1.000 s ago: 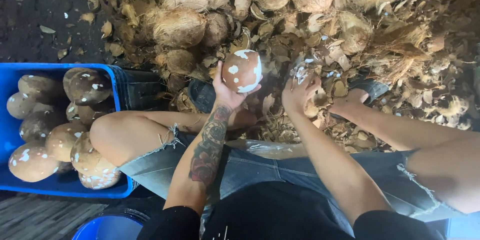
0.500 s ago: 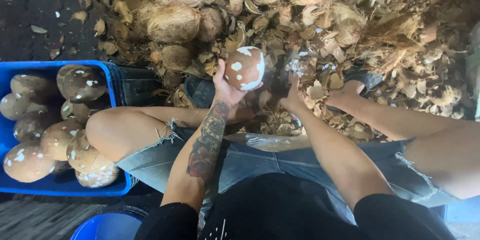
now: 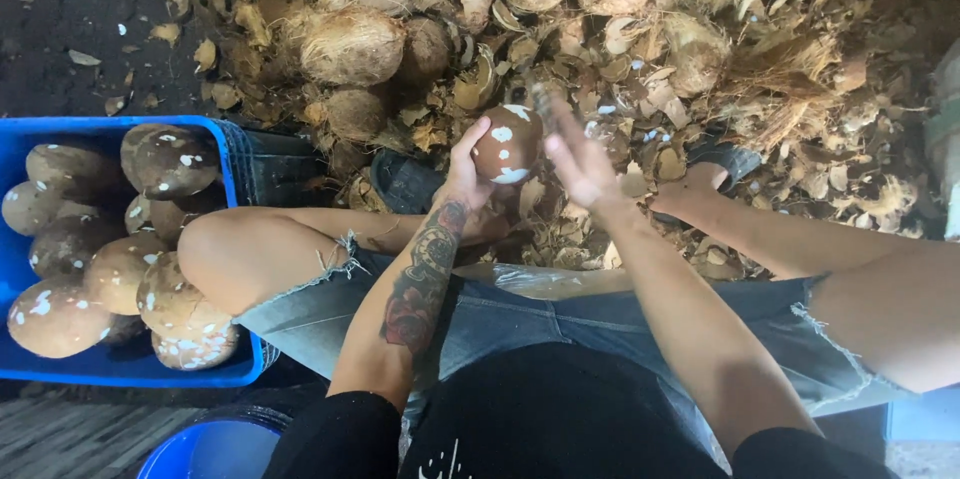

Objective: The person sits on the floor and uses a knife to peel the husk off coconuts. They hold the coconut in one hand and scrape away the outer layer with the knife, placing the peeled coconuts into a blue crate.

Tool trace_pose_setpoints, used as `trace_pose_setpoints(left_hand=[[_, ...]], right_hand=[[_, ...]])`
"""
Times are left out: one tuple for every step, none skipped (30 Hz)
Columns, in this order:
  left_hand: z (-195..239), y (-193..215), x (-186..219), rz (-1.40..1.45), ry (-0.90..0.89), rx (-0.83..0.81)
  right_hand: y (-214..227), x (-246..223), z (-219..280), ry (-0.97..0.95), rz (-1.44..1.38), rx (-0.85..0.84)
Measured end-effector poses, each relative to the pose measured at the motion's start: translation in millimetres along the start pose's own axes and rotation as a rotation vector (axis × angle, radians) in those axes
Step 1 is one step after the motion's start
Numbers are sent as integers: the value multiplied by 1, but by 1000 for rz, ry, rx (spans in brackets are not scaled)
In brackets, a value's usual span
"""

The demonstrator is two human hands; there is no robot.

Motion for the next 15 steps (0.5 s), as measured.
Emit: trace_pose_setpoints(left_hand=[[-2, 0, 0, 1, -4, 2], [-3, 0, -1, 17, 3, 5], [-4, 2, -3, 31, 13, 11], [-6, 5, 0, 31, 10, 16], [-7, 7, 1, 31, 16, 24], [-8, 8, 1, 30, 22, 31], [-11, 14, 0, 33, 21, 35], [-14, 18, 0, 44, 17, 30], [-20, 18, 1, 50, 11, 17], [-21, 18, 2, 48, 9, 12], [-21, 20, 1, 32, -1, 15], [-21, 23, 0, 16, -11, 18], [-23, 23, -1, 14, -10, 17], [-25, 23, -2, 20, -15, 3], [-27, 23, -2, 29, -23, -8]], right_hand=[[0, -6, 2, 4, -2, -3], [-3, -22, 5, 137, 16, -46], [-7, -38, 11, 268, 33, -89], [-10, -39, 12, 269, 29, -92], [-10, -40, 13, 268, -7, -86], [-10, -41, 14, 266, -44, -79], [-12, -41, 14, 266, -45, -83], [-13, -43, 14, 297, -31, -69], [-11, -45, 11, 331, -16, -46], [-12, -46, 8, 335, -16, -41], [-13, -45, 6, 330, -11, -19], [-14, -44, 5, 325, -5, 3], [-15, -46, 4, 324, -5, 6], [-15, -43, 2, 278, 19, 15], [-16, -42, -1, 235, 42, 21]])
Point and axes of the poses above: each hand's wrist, its own z-axis away from the middle knuckle, its own y-axis out of the back of the hand, x = y × z, the point moved 8 cm from there along -z, towards the middle knuckle, and after that the axes turned 8 degrees about x, right-handed, at the moved point
